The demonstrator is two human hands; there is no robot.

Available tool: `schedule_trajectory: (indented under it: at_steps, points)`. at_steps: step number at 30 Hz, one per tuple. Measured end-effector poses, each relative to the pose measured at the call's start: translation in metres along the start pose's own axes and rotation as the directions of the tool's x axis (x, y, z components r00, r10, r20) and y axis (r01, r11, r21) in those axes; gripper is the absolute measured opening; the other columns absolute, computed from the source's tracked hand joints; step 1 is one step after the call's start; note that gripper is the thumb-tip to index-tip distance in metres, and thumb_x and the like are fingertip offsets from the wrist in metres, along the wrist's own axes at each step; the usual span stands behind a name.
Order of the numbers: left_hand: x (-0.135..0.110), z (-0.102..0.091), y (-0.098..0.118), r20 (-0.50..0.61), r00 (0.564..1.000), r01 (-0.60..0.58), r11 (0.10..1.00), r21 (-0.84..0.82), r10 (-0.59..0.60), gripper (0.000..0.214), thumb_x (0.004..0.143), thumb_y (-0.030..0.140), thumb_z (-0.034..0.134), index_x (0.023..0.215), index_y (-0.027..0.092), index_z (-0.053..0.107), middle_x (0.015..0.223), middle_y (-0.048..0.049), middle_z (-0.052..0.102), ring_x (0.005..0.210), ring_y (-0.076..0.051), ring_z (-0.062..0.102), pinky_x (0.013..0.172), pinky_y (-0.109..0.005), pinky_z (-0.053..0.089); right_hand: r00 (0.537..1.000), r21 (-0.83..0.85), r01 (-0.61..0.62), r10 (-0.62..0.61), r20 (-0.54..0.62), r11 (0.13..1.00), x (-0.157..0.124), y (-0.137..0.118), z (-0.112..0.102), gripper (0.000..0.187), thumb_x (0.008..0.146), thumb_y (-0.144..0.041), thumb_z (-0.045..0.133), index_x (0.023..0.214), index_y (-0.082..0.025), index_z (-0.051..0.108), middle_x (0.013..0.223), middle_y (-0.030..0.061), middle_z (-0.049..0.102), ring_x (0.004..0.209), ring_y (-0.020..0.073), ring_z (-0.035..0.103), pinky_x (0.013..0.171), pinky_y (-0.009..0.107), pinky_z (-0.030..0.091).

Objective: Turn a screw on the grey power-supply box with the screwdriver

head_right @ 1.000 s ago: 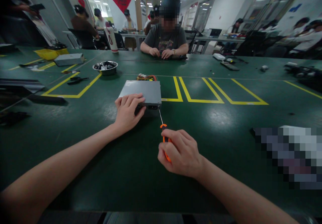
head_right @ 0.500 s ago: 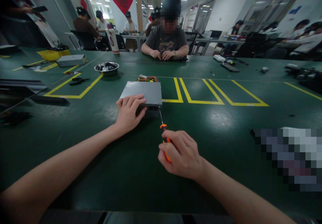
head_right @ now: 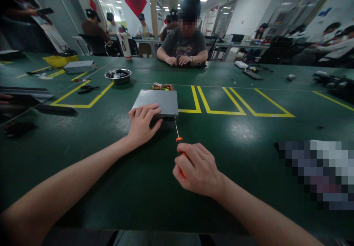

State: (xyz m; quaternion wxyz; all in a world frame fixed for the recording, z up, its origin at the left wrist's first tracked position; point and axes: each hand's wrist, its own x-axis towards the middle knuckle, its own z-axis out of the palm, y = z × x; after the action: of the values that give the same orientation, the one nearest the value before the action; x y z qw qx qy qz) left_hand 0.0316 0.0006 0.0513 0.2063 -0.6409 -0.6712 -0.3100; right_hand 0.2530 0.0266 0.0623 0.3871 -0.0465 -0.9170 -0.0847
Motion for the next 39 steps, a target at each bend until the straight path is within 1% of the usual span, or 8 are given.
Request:
schedule_trajectory:
  at_steps: [6, 9, 14, 18, 22, 29, 34, 39]
  points:
    - [0.0009, -0.0002, -0.0008, -0.001, 1.0, 0.0, 1.0, -0.005, 0.0, 0.022, 0.084, 0.028, 0.048, 0.106, 0.026, 0.052, 0.122, -0.0031, 0.055, 0.112, -0.023, 0.045, 0.089, -0.042, 0.026, 0.999, 0.039, -0.049, 0.049, -0.001, 0.998, 0.0023, 0.0028, -0.0025, 0.021, 0.076, -0.019, 0.051, 0.096, -0.014, 0.048, 0.091, 0.01, 0.053, 0.077, 0.0164, 0.056, 0.057, 0.027, 0.049]
    - [0.0011, 0.0003, -0.001, 0.001, 1.0, 0.006, 1.0, -0.015, -0.006, 0.022, 0.084, 0.027, 0.049, 0.106, 0.026, 0.052, 0.122, -0.0031, 0.055, 0.112, -0.023, 0.044, 0.089, -0.042, 0.027, 0.999, 0.043, -0.043, 0.044, -0.03, 0.998, -0.0002, 0.0, -0.0005, 0.02, 0.072, -0.01, 0.054, 0.09, -0.015, 0.047, 0.091, 0.0084, 0.053, 0.078, 0.0146, 0.056, 0.059, 0.024, 0.049]
    - [0.0008, 0.0003, -0.0005, -0.002, 1.0, 0.005, 1.0, -0.009, -0.005, 0.022, 0.084, 0.028, 0.049, 0.105, 0.025, 0.052, 0.122, -0.0033, 0.054, 0.112, -0.023, 0.044, 0.089, -0.042, 0.027, 0.999, -0.042, -0.023, 0.022, -0.03, 0.999, -0.0001, -0.0023, -0.0005, 0.014, 0.069, -0.01, 0.057, 0.079, -0.017, 0.05, 0.092, 0.0068, 0.052, 0.074, 0.0137, 0.053, 0.057, 0.026, 0.046]
    - [0.0008, 0.0003, -0.0005, -0.005, 1.0, 0.003, 1.0, -0.01, -0.003, 0.022, 0.084, 0.028, 0.049, 0.105, 0.025, 0.052, 0.121, -0.003, 0.055, 0.112, -0.023, 0.045, 0.09, -0.042, 0.026, 0.999, 0.016, -0.042, 0.042, -0.026, 0.999, 0.0005, 0.001, -0.003, 0.01, 0.073, -0.017, 0.055, 0.082, -0.017, 0.051, 0.091, 0.0076, 0.053, 0.074, 0.0149, 0.055, 0.057, 0.026, 0.047]
    - [0.0008, 0.0005, -0.0008, -0.003, 1.0, 0.002, 1.0, -0.011, -0.002, 0.022, 0.084, 0.027, 0.049, 0.105, 0.026, 0.052, 0.121, -0.0032, 0.055, 0.112, -0.023, 0.045, 0.09, -0.043, 0.026, 0.997, 0.074, -0.073, 0.074, -0.012, 0.995, -0.0027, 0.0022, -0.0011, 0.018, 0.074, -0.015, 0.053, 0.092, -0.016, 0.049, 0.091, 0.0072, 0.055, 0.078, 0.015, 0.057, 0.059, 0.025, 0.049]
    - [0.0004, 0.0007, -0.0011, -0.004, 1.0, 0.001, 1.0, -0.003, -0.001, 0.021, 0.084, 0.028, 0.049, 0.105, 0.026, 0.051, 0.122, -0.003, 0.054, 0.112, -0.023, 0.045, 0.089, -0.043, 0.026, 0.998, -0.016, -0.026, 0.025, -0.051, 1.0, 0.0, -0.0014, -0.0006, 0.014, 0.069, -0.01, 0.057, 0.076, -0.018, 0.049, 0.091, 0.0063, 0.054, 0.074, 0.0143, 0.055, 0.059, 0.027, 0.047]
    - [0.0006, 0.0005, -0.001, -0.009, 1.0, -0.003, 1.0, 0.003, 0.003, 0.021, 0.084, 0.028, 0.048, 0.105, 0.026, 0.051, 0.122, -0.0023, 0.055, 0.112, -0.023, 0.045, 0.089, -0.042, 0.026, 0.997, 0.057, -0.074, 0.074, 0.006, 0.996, -0.0013, 0.0019, -0.0032, 0.015, 0.076, -0.023, 0.053, 0.088, -0.016, 0.048, 0.093, 0.0097, 0.052, 0.08, 0.0173, 0.055, 0.058, 0.028, 0.049]
    - [0.0005, 0.0003, -0.0005, -0.005, 1.0, 0.005, 1.0, -0.004, -0.005, 0.021, 0.084, 0.028, 0.049, 0.105, 0.026, 0.051, 0.122, -0.0023, 0.055, 0.112, -0.023, 0.045, 0.089, -0.042, 0.026, 0.997, 0.036, -0.064, 0.065, -0.038, 0.997, -0.0028, -0.0015, 0.0002, 0.019, 0.072, -0.01, 0.055, 0.088, -0.015, 0.046, 0.093, 0.0085, 0.052, 0.078, 0.0141, 0.055, 0.059, 0.024, 0.048]
